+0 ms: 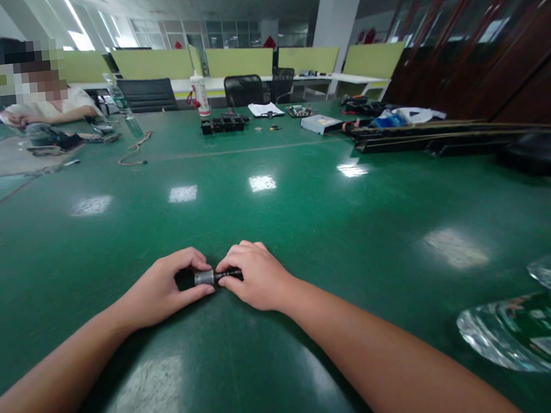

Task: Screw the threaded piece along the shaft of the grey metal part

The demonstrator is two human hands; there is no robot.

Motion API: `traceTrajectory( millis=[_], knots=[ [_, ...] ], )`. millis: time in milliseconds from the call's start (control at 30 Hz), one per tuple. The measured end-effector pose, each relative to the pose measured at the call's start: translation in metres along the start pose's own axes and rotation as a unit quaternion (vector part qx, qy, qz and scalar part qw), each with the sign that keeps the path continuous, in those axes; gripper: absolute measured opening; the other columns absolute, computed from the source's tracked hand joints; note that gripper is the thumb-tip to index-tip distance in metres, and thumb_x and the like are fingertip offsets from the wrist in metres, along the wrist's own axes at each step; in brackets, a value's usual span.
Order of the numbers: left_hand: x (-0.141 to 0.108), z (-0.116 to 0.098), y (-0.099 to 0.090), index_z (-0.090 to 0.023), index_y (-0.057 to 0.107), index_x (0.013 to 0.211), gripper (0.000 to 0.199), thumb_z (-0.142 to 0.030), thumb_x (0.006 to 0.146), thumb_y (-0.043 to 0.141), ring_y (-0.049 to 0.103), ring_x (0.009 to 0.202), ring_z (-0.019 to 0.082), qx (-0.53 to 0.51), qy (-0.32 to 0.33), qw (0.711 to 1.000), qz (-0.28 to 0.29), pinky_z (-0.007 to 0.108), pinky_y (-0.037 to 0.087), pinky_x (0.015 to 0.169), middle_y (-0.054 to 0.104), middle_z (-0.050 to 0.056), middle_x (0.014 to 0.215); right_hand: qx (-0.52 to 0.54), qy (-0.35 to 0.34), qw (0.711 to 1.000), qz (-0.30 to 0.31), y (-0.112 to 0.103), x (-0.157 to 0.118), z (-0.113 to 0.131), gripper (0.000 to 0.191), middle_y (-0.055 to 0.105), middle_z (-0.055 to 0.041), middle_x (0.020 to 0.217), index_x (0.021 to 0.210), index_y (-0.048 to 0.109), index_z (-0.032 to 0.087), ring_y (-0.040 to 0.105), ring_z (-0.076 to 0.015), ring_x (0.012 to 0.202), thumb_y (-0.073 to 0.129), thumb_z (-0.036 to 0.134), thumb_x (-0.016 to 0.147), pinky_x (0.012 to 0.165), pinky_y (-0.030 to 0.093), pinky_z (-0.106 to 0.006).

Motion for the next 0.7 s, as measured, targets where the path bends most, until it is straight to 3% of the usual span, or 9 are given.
traceTrajectory(
  millis=[700],
  knots=[
    [-0.0016,-0.0006,-0.0012,-0.018,0.062,0.092,0.019,-0.036,0.085,0.066,0.062,0.082,0.019,0.02,0.012,1.0,-0.001,0.03,0.047,0.074,0.066,0.003,0.089,0.002,0.007,1.0,-0.009,-0.0018,-0.0005,0.001,0.009,0.07,-0.0014,0.088,0.091,0.073,0.021,0.058,-0.0168,0.086,0.072,0.019,0.082,0.081,0.04,-0.033]
  ],
)
Point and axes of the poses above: each hand's wrist, its own x-axis towards the middle knuckle, its own y-axis out of the palm, z = x × y, the point moved 2 cm from there along x, towards the middle knuckle
